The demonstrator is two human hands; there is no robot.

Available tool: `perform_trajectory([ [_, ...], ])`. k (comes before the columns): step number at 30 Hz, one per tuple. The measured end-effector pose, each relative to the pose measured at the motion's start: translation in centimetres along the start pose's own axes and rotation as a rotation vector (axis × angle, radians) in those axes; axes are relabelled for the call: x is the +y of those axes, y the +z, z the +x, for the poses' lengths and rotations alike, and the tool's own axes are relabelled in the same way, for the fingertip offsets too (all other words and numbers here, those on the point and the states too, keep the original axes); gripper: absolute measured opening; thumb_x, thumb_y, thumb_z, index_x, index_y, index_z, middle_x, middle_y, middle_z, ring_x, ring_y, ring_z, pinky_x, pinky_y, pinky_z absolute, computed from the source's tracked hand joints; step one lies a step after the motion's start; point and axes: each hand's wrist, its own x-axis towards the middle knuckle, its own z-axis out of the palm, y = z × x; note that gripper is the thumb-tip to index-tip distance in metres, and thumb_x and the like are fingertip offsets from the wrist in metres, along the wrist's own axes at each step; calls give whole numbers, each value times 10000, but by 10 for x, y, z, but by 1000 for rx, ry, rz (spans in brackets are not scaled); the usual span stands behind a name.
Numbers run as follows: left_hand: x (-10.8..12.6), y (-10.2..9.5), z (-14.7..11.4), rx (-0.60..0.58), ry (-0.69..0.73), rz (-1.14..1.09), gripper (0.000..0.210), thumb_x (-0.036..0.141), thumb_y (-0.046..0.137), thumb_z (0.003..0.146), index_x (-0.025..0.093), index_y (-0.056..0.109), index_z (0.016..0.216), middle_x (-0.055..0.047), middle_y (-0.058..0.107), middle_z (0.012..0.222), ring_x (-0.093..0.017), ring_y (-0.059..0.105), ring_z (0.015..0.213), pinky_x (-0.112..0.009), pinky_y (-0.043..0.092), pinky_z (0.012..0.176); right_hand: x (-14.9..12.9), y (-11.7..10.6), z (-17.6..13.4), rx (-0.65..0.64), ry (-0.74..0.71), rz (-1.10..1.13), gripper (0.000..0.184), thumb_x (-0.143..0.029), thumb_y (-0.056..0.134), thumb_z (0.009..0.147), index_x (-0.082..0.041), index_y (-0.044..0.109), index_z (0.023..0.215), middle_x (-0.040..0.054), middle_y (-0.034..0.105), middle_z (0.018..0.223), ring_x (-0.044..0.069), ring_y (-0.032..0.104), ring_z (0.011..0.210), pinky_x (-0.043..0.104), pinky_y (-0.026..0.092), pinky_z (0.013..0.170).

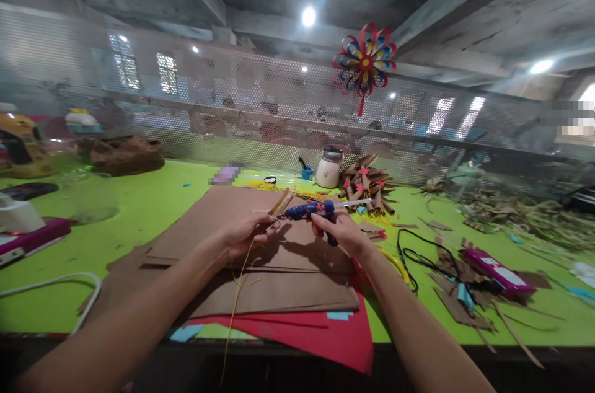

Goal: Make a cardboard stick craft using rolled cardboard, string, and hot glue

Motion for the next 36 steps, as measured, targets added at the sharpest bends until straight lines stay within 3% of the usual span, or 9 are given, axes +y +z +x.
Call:
perform_trajectory([
  [3,-1,-3,2,-33,-7,-42,163,71,466,743,47,585,851,-25,472,621,-40,354,486,-147,156,370,6,-2,2,22,-14,-13,424,-494,470,835,-147,568,612,32,570,628,124,508,601,247,399,630],
  [9,-3,-7,6,-92,-24,-109,173,73,490,739,35,574,885,-38,481,665,-32,352,492,-140,170,359,21,-9,6,198,-42,-14,404,-487,465,840,-156,586,643,31,586,625,138,529,603,265,415,637],
  [15,-1,-4,3,-38,-45,-96,204,63,488,736,34,583,914,-33,483,635,-34,359,482,-131,176,361,38,-22,16,503,25,-296,466,-541,446,811,-177,532,532,33,558,535,164,518,544,294,416,617],
  [19,-1,-4,2,-24,-17,-40,176,74,476,751,35,594,876,-45,489,652,-38,380,489,-131,181,357,53,-26,20,624,96,-461,399,-525,465,784,-173,589,643,64,599,604,204,534,597,307,406,604],
  [22,-2,-4,4,-11,21,-1,162,70,459,758,39,594,842,-43,487,653,-42,394,486,-131,214,354,62,-25,21,526,118,-564,320,-461,500,764,-167,625,765,86,644,738,207,556,669,290,406,610],
  [26,-4,-7,7,83,72,-28,121,49,459,744,63,566,800,-29,481,650,-50,438,501,-122,287,376,63,-19,24,370,199,-669,270,-404,555,722,-150,637,767,73,645,733,183,562,652,257,392,577],
  [32,-9,-10,9,175,25,-76,121,43,441,739,72,549,784,-22,488,606,-59,470,476,-134,380,423,52,-12,44,262,280,-780,202,-311,611,659,-156,676,771,40,653,685,165,569,622,232,371,541],
  [36,-10,-11,9,203,39,-65,120,48,442,747,79,549,792,-20,503,595,-65,492,484,-145,409,450,52,-6,69,254,336,-898,201,-300,646,626,-129,690,723,102,664,726,222,592,719,268,385,607],
])
